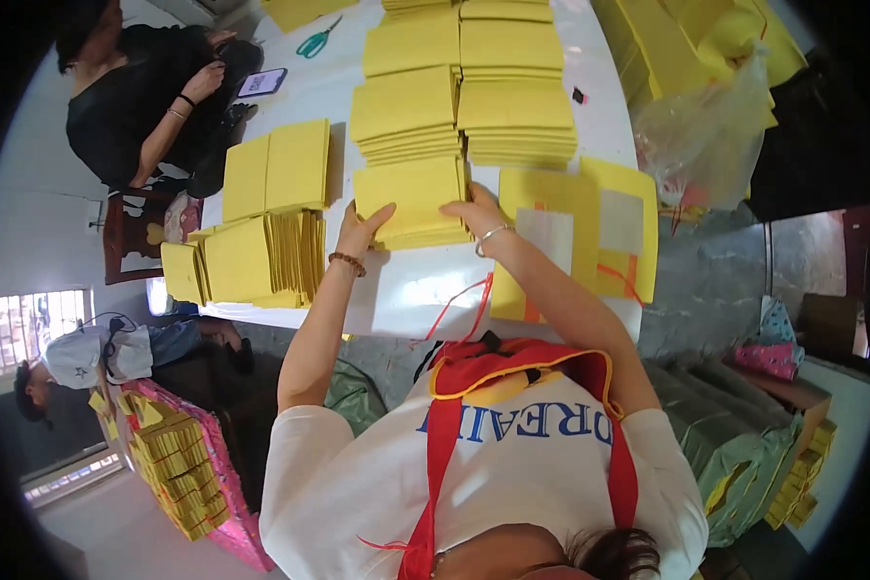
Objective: Folding and stacking yellow ceremonial paper sheets at a workstation.
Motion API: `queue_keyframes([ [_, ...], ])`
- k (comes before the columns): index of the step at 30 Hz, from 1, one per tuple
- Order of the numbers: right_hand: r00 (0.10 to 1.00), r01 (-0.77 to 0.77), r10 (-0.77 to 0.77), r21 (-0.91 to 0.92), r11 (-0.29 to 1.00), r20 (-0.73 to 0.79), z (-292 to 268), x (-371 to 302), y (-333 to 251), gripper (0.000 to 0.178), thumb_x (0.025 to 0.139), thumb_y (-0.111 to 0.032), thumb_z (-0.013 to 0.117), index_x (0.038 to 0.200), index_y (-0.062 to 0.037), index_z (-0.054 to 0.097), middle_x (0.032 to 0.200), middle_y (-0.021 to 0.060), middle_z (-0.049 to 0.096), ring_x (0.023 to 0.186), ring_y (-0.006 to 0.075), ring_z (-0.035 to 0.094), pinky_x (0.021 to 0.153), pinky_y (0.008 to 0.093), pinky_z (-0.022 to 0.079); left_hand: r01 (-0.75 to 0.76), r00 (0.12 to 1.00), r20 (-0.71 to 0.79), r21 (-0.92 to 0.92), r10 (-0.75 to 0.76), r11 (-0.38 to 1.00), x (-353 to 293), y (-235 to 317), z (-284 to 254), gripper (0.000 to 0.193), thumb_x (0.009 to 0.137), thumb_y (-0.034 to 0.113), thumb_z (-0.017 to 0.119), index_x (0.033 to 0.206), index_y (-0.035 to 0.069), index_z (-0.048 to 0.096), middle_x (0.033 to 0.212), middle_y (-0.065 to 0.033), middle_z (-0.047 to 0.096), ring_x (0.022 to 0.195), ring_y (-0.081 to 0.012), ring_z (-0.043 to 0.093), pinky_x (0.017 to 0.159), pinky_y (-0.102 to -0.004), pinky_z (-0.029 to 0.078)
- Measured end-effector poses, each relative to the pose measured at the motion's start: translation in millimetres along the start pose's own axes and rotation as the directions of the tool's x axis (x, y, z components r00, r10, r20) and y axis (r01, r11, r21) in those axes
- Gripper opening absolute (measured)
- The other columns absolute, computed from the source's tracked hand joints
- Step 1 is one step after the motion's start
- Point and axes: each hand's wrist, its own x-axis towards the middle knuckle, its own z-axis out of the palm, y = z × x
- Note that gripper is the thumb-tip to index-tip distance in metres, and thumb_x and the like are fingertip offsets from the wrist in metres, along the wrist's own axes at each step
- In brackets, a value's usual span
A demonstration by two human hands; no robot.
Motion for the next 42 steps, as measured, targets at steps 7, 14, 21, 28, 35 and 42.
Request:
queue_keyframes([
  [7, 0.999, 0.028, -0.031, 0.111, 0.993, 0.025, -12, 12, 12, 0.039, 0.068, -0.008, 0.066, 0.104, -0.005, 0.054, 0.075, 0.0014, 0.053, 0.053, 0.0081, 0.042, 0.045, 0.0247, 0.03, 0.223, 0.969, 0.151, -0.198, -0.195, 0.954, 5, 4, -5, 0.069, 0.076, 0.034, 0.072, 0.124, -0.005, 0.042, 0.113, -0.0143, 0.057, 0.1, -0.0214, 0.058, 0.081, -0.0317, 0.049],
  [14, 0.992, 0.015, -0.042, 0.215, 0.976, 0.122, -8, 0, 3, 0.066, 0.068, -0.008, 0.068, 0.127, -0.0006, 0.038, 0.106, 0.0099, 0.054, 0.095, 0.0178, 0.054, 0.081, 0.0275, 0.043, 0.2, 0.967, 0.21, -0.285, -0.142, 0.937, -5, -6, -10, 0.052, 0.083, 0.027, 0.063, 0.124, 0.0, 0.046, 0.111, -0.0097, 0.06, 0.1, -0.0199, 0.059, 0.083, -0.0299, 0.049],
  [21, 0.975, 0.17, -0.176, 0.049, 0.984, 0.136, 1, -20, -8, 0.11, 0.066, -0.016, 0.078, 0.142, -0.0028, 0.001, 0.142, 0.0164, 0.022, 0.13, 0.0269, 0.027, 0.105, 0.0355, 0.026, -0.028, 0.968, 0.21, -0.45, 0.137, 0.893, -27, -28, -19, 0.066, 0.073, 0.012, 0.069, 0.13, 0.001, 0.037, 0.118, -0.0124, 0.053, 0.107, -0.0227, 0.054, 0.089, -0.0335, 0.047],
  [28, 0.866, 0.5, -0.389, -0.519, 0.694, 0.314, -12, -5, -4, 0.125, 0.054, -0.013, 0.084, 0.143, -0.0058, -0.003, 0.142, 0.0139, 0.023, 0.131, 0.0258, 0.025, 0.106, 0.0364, 0.025, -0.255, 0.92, 0.284, -0.087, 0.269, 0.963, -29, -17, -32, 0.08, 0.061, 0.009, 0.081, 0.129, 0.005, 0.039, 0.117, -0.0096, 0.052, 0.115, -0.0209, 0.045, 0.096, -0.0371, 0.039],
  [35, 0.814, 0.549, -0.449, -0.237, 0.802, 0.368, -7, -2, 17, 0.124, 0.055, -0.005, 0.082, 0.144, -0.0093, -0.006, 0.142, 0.0096, 0.024, 0.13, 0.0222, 0.026, 0.107, 0.0354, 0.026, -0.174, 0.929, 0.369, 0.364, 0.03, 0.915, -14, -54, -48, 0.08, 0.053, 0.029, 0.087, 0.119, 0.004, 0.05, 0.116, -0.0097, 0.053, 0.116, -0.0228, 0.04, 0.103, -0.0374, 0.024],
  [42, 0.899, 0.381, -0.324, -0.16, 0.911, 0.296, 0, -5, 6, 0.111, 0.056, -0.009, 0.082, 0.14, -0.0039, 0.01, 0.133, 0.0118, 0.035, 0.123, 0.0222, 0.036, 0.102, 0.0349, 0.034, -0.159, 0.939, 0.33, 0.168, 0.096, 0.973, -13, -40, -38, 0.076, 0.061, 0.026, 0.083, 0.123, 0.001, 0.046, 0.119, -0.0117, 0.052, 0.116, -0.0234, 0.043, 0.1, -0.0359, 0.031],
])
